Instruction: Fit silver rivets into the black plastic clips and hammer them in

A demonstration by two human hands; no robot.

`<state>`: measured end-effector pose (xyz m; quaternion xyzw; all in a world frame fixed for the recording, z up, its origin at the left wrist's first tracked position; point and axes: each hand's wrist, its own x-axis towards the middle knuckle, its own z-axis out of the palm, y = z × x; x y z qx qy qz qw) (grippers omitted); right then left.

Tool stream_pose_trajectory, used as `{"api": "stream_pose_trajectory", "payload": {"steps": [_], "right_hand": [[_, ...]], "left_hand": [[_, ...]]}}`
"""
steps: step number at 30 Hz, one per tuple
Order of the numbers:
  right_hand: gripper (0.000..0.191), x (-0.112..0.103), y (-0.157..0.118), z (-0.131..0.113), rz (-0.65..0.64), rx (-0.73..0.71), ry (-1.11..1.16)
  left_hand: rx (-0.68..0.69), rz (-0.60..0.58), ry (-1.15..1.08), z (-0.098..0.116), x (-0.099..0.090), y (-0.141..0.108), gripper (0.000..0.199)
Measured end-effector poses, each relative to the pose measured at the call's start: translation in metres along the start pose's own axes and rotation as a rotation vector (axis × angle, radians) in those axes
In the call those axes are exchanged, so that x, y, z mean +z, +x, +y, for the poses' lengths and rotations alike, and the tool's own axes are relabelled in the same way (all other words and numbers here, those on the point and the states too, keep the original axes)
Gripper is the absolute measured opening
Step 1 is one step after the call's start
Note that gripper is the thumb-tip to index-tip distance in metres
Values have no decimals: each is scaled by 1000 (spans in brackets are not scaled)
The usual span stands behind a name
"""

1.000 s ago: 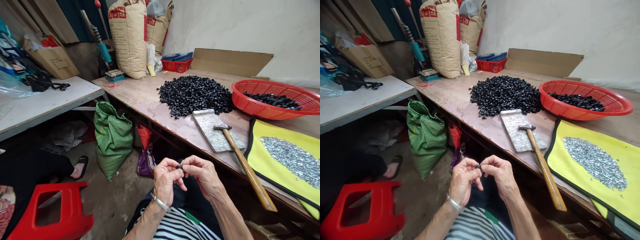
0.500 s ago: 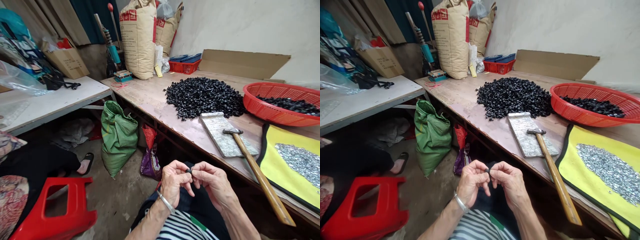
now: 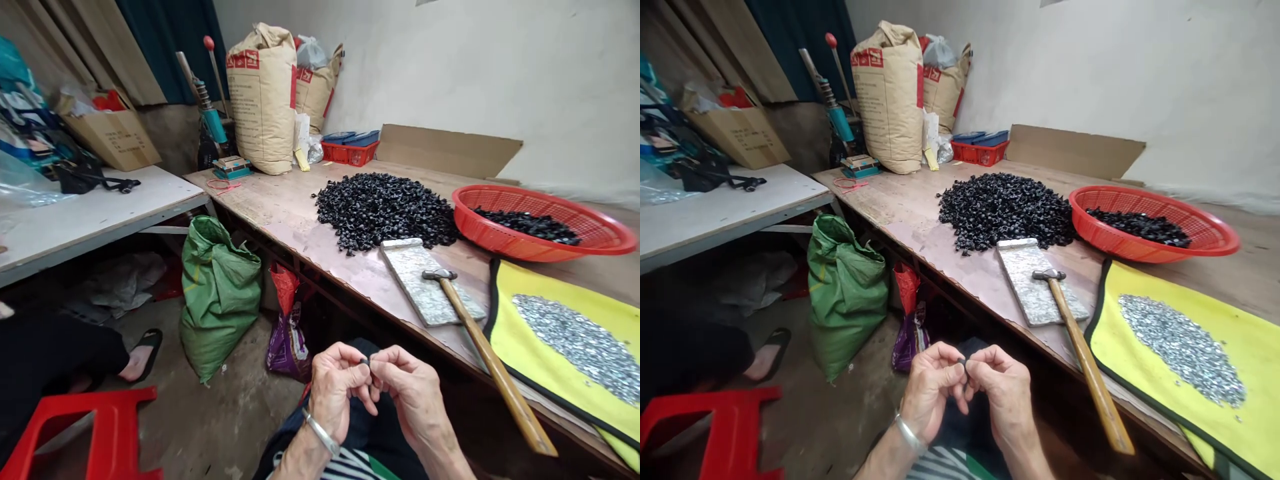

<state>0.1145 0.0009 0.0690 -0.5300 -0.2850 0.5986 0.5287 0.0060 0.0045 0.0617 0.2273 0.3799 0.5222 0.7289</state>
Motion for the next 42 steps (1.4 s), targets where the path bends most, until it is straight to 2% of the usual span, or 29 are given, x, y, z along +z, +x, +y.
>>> {"api": "stream_pose_trajectory", "payload": {"steps": [7,15,21,25,27,30,31,33,34,36,40,42], "right_hand": [[13,-6,-7,-15,32,-18,-26],[18,-16,-6,-26,105,-43,16],[22,-28,1,-48,137,-99,-89],[28,-44,5,-75,158,-145,-353],[28,-59,10,-87,263,-279,-607],[24,-83,21,-95,480,-546,-1122],[22,-90,26,-95,509,-587,-1273],[16,-100,36,-94,463,-560,-1439],[12,-103,40,-93,425,-518,-1437],[10,-104,46,-94,369,-363,-1279],[20,-98,47,-104,193,119,-537],[25,-97,44,-108,112,250,-179]], "left_hand": [[25,-36,112,1,8,2,7],[-47,-83,93,-3,30,13,10],[-90,-114,115,3,49,29,11],[-92,-141,95,10,64,43,14],[-85,-129,92,13,72,51,17],[-53,-73,121,17,83,66,21],[-39,-57,140,17,86,71,22],[-18,-36,188,18,92,83,22],[-12,-30,217,18,95,89,22],[-8,-15,275,18,99,101,21],[-41,20,358,18,105,117,17],[-55,27,373,18,107,121,17]]}}
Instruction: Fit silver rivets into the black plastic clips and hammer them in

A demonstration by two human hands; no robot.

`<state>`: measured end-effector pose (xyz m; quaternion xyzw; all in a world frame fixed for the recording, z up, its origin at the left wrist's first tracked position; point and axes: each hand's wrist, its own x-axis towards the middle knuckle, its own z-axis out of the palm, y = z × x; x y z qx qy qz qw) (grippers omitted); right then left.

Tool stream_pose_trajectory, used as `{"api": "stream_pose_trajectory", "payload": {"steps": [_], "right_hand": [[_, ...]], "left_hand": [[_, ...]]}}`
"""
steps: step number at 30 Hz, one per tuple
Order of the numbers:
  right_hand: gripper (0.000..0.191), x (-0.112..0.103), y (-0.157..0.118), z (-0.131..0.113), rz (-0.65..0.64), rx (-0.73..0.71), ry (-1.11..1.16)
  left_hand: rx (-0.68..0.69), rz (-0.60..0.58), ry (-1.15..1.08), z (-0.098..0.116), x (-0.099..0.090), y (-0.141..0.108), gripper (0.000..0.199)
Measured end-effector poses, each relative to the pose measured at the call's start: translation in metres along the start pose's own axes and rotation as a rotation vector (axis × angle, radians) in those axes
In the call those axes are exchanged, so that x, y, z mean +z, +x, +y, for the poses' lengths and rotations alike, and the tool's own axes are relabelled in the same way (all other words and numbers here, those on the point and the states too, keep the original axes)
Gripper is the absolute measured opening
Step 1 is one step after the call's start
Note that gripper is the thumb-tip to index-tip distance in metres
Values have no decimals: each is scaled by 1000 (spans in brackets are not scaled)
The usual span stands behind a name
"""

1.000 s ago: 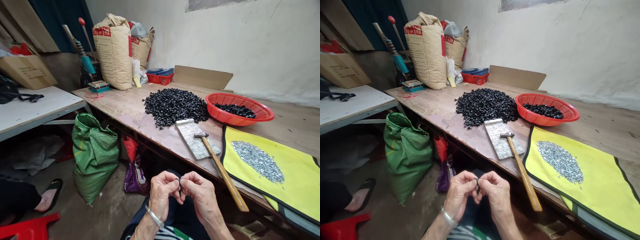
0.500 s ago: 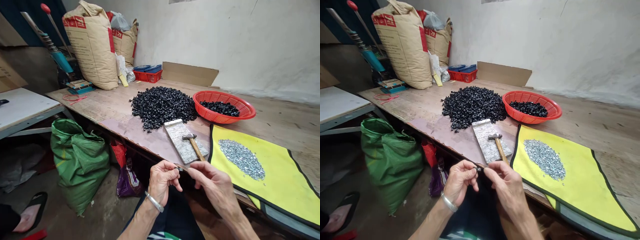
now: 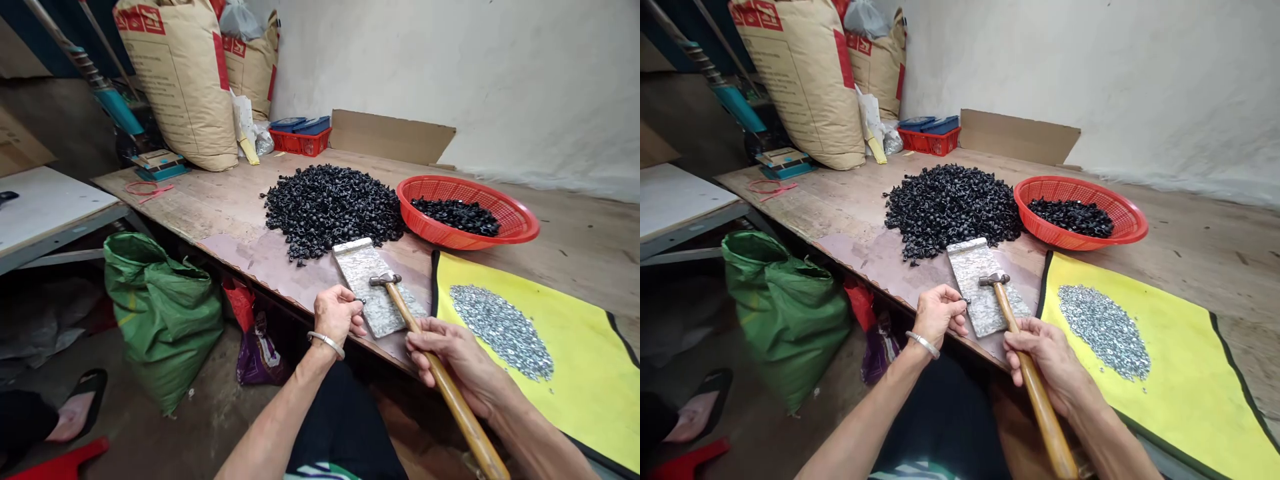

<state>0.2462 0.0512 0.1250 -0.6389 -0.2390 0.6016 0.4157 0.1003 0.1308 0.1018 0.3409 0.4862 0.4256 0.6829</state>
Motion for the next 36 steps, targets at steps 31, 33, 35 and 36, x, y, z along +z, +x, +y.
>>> {"api": "stream_pose_trajectory", "payload": {"steps": [31,33,35,36], "right_hand": [[33,-2,-24,37,503,-822,-1268],[34,-1,-31,28,530,-865,-1251],[34,1,-39,19,577,-934,-1216],[34,3,-43,16,625,-967,-1198]], "left_hand": [[-11,82,132,2,2,-4,17],[-16,81,129,2,3,-4,17],[-24,76,125,2,3,-4,16],[-31,74,125,2,3,-4,16]]}}
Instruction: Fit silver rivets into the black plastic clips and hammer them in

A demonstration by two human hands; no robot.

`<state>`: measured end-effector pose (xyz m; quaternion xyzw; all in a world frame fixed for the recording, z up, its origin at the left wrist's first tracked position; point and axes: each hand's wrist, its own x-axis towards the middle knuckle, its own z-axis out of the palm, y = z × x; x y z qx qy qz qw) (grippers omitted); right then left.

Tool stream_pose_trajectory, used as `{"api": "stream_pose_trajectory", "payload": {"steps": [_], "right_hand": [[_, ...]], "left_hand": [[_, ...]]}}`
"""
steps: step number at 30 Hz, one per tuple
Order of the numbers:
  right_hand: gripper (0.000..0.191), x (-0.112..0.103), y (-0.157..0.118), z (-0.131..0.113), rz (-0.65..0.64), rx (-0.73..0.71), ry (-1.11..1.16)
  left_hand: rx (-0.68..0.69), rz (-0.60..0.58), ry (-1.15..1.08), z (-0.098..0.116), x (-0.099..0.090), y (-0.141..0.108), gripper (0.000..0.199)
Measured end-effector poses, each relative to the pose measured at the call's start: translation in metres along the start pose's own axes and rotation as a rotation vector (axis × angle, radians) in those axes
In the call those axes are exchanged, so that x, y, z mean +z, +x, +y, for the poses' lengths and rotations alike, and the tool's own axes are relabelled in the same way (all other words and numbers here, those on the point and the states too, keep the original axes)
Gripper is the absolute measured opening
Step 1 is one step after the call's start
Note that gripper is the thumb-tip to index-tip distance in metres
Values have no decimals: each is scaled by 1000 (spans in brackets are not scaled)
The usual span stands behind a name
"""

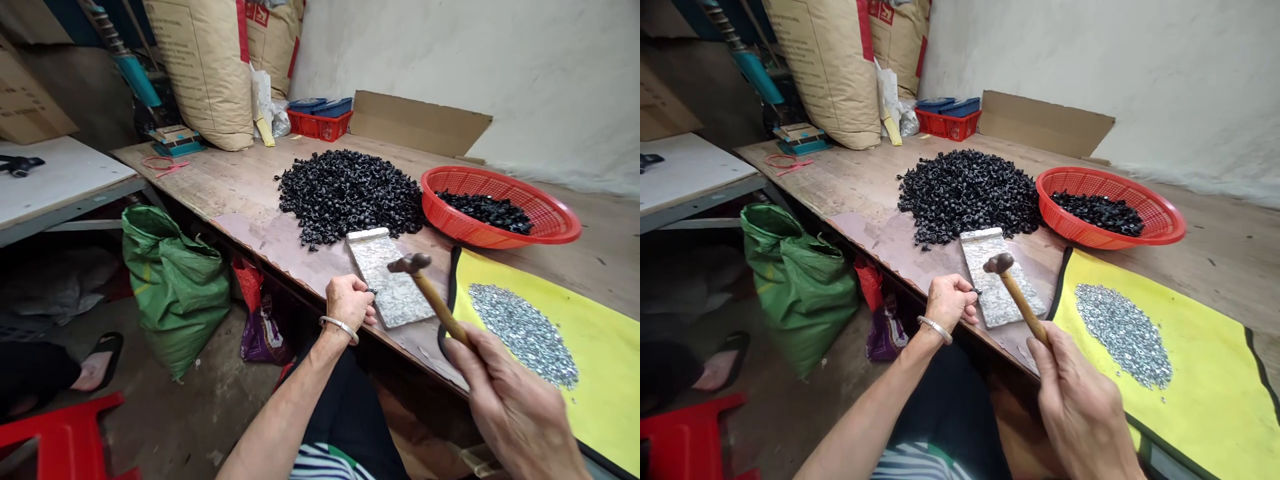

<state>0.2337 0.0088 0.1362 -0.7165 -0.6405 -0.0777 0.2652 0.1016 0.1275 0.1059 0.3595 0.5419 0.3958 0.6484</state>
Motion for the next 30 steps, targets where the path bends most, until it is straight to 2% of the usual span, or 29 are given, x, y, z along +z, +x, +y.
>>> {"api": "stream_pose_trajectory", "payload": {"steps": [2,3,8,14,19,24,28,30], "right_hand": [[33,-1,-1,-4,88,12,-29],[33,1,-2,-5,92,6,-50],[32,20,-5,-6,-84,-125,-210],[28,7,3,-5,0,-90,-112],[32,8,0,-4,-19,-103,-151],[35,12,-3,-11,111,-81,-114],[36,22,-6,-8,-33,-172,-284],[35,26,-7,-4,-36,-203,-348]], "left_hand": [[-9,1,0,0,0,0,16],[-6,4,-1,0,0,0,16],[14,22,-30,-2,1,1,18],[28,12,-37,-2,-1,1,15],[39,26,-15,-2,-1,-1,17],[44,-1,-10,0,-1,-2,17],[34,12,-15,1,0,-1,20],[35,9,-25,1,0,-1,20]]}}
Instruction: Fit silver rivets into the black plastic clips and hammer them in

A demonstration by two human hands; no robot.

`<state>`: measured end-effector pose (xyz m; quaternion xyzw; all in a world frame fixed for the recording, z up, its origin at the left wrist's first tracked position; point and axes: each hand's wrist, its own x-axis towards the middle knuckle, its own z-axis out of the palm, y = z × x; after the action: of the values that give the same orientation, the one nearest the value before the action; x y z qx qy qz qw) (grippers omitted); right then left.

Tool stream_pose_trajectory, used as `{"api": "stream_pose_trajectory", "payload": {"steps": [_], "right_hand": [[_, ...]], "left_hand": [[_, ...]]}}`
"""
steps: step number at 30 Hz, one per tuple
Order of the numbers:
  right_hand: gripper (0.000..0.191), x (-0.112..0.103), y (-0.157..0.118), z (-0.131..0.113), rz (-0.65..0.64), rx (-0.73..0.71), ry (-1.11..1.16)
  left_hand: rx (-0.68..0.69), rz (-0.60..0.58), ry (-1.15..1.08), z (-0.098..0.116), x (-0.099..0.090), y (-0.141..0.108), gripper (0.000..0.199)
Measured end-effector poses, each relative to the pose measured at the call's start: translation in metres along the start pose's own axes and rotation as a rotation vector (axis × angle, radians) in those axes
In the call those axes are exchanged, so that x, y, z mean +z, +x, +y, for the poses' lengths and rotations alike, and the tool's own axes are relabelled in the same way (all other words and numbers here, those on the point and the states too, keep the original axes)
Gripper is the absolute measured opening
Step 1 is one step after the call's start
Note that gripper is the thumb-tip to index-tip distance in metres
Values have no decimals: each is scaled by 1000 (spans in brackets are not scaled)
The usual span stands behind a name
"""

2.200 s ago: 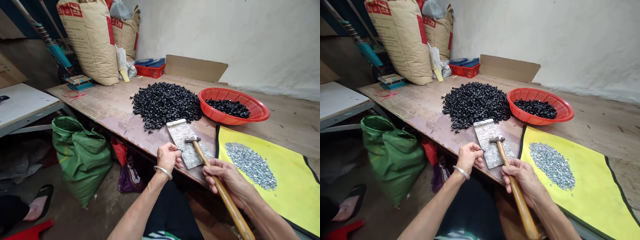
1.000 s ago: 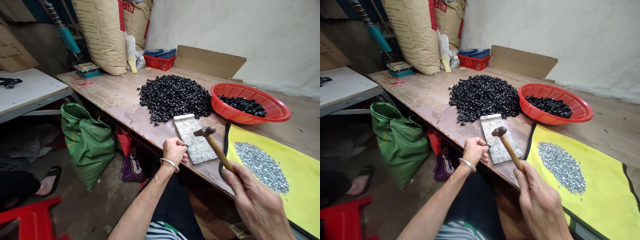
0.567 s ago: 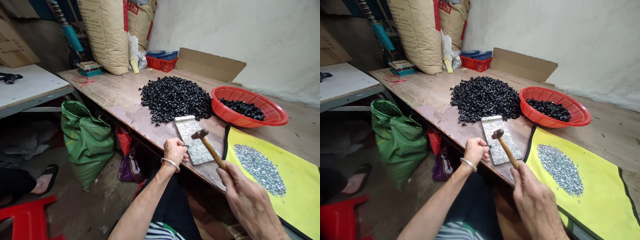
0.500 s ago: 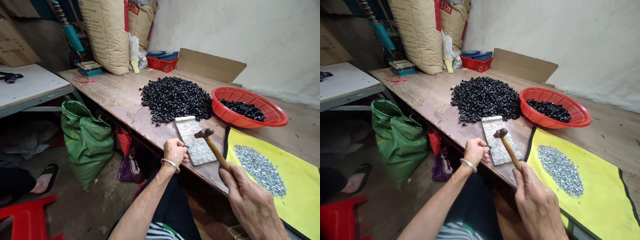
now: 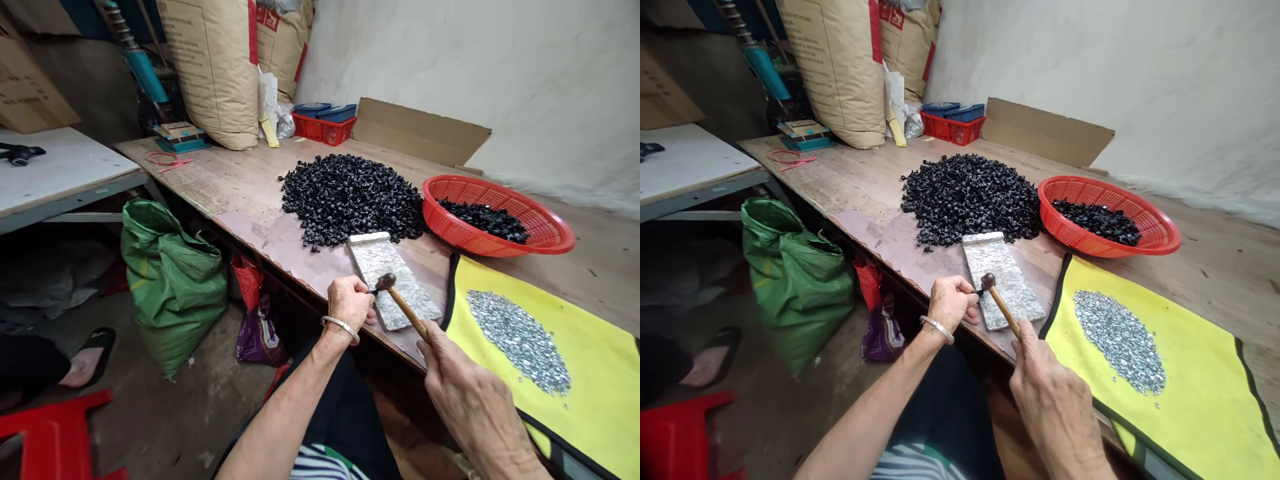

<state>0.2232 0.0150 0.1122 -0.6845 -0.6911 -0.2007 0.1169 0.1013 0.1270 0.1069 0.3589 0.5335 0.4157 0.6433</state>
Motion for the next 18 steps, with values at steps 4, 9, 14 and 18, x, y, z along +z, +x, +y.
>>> {"api": "stream_pose_trajectory", "payload": {"steps": [4,9,14,18], "right_hand": [[34,-1,-3,4,81,56,18],[35,-2,3,6,-10,303,261],[43,9,17,9,-357,776,1061],[42,17,15,17,-407,633,995]], "left_hand": [[4,-26,-12,-2,-1,2,18],[33,-28,9,-3,0,3,17],[181,-123,-2,-13,-13,-9,11],[191,-162,-66,-28,-40,-22,9]]}}
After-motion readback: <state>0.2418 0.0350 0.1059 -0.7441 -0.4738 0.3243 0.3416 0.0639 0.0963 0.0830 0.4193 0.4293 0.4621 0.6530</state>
